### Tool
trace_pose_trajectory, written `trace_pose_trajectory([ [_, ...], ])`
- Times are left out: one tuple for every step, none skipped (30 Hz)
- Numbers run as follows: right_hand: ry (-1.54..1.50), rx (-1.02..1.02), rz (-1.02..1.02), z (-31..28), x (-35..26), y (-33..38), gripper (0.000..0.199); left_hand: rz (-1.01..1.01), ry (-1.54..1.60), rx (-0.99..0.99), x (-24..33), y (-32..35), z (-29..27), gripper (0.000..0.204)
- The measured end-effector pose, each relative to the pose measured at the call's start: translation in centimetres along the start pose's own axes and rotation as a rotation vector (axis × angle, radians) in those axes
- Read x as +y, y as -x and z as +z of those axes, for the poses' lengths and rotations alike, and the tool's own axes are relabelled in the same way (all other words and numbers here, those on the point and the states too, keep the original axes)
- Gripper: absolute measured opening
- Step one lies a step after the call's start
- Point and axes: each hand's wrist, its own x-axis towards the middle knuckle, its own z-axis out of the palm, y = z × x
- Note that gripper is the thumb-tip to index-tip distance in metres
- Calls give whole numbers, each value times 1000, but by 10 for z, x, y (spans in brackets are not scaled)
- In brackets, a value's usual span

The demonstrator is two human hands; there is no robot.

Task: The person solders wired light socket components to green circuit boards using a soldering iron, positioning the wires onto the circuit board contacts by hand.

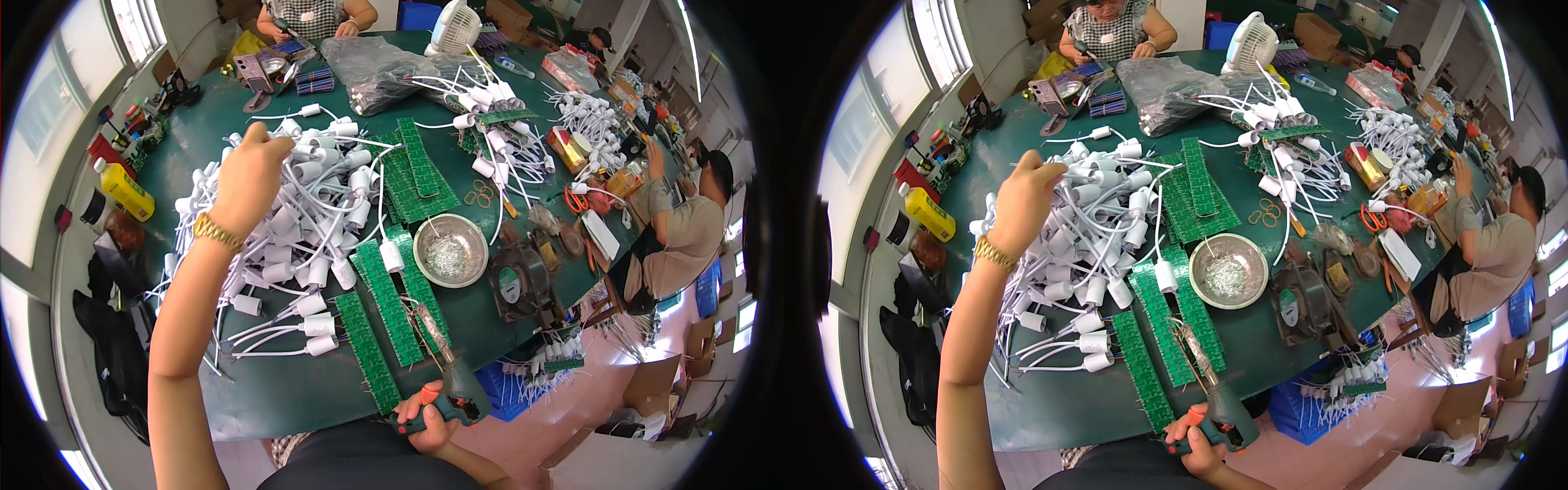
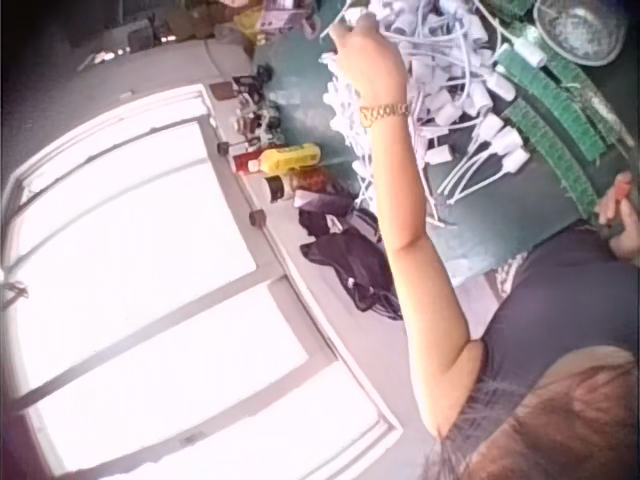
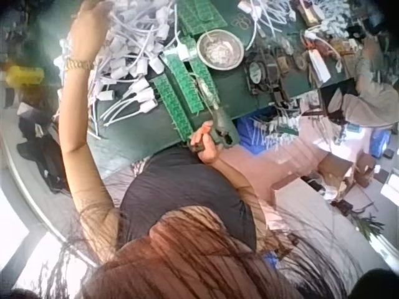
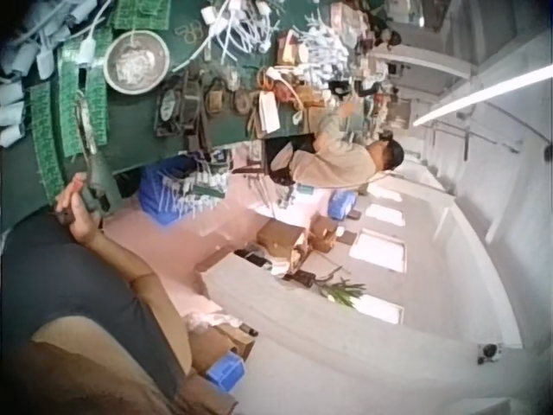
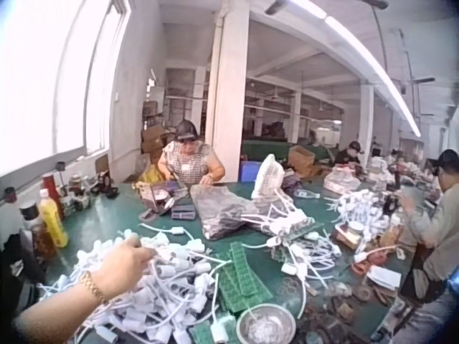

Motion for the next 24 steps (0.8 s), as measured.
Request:
trace_pose_trajectory([
  [0, 7, -5, 0, 0, 0, 36, 72, 177, 183, -1, 8, -4, 9],
  [-4, 0, -12, -1, -1, -1, 36, 68, 213, 242, -1, 16, -13, 11],
  [-7, -7, -19, -2, -1, -1, 36, 64, 250, 300, -3, 25, -23, 14],
  [-11, -13, -18, -2, -2, -1, 36, 23, 216, 344, -12, 37, -35, 15],
  [-3, -1, -21, -3, -2, -1, 36, -13, 191, 385, -23, 47, -41, 16],
  [5, 10, -25, -4, -2, 0, 36, -51, 232, 373, -36, 56, -42, 16],
  [-1, -6, -19, -4, -2, 0, 36, -98, 255, 366, -52, 67, -49, 15],
  [3, -1, -13, -5, -2, 0, 36, -134, 236, 296, -65, 73, -52, 11],
  [8, 5, -8, -5, -1, 1, 36, -292, 215, 96, -79, 81, -55, 12],
  [42, 16, -14, -5, 1, 2, 36, -221, 79, 92, -85, 85, -54, 14],
  [41, 9, -15, -5, 2, 2, 36, -151, -57, 88, -88, 89, -54, 17],
  [47, 5, 12, -4, 2, 3, 37, -206, -119, 86, -87, 92, -54, 23],
  [57, 5, 40, -2, 3, 3, 37, -165, -107, 154, -77, 88, -56, 26],
  [62, 10, 35, -1, 6, 4, 38, -91, -43, 148, -61, 78, -59, 29],
  [68, 13, 37, 1, 6, 5, 38, -21, 22, 142, -45, 69, -60, 32],
  [61, 10, 41, 5, 6, 4, 39, 1, 104, 39, -33, 61, -58, 32],
  [55, 1, 43, 8, 6, 2, 39, 20, 185, -58, -27, 53, -57, 33],
  [57, 2, 28, 10, 6, 1, 40, 18, 200, -183, -28, 50, -48, 32],
  [65, -11, 30, 12, 6, 0, 40, 6, 199, -174, -31, 44, -41, 32],
  [49, -32, -6, 12, 7, 0, 40, -13, 130, -289, -34, 36, -32, 31],
  [32, -55, -42, 12, 8, 0, 40, -33, 60, -403, -37, 32, -27, 31],
  [42, -34, -43, 13, 7, 3, 40, -25, 69, -388, -39, 32, -24, 28],
  [45, -32, -45, 12, 8, 5, 40, -24, 72, -388, -43, 34, -23, 28],
  [54, -32, -57, 10, 8, 5, 39, -1, 149, -353, -47, 37, -22, 28],
])
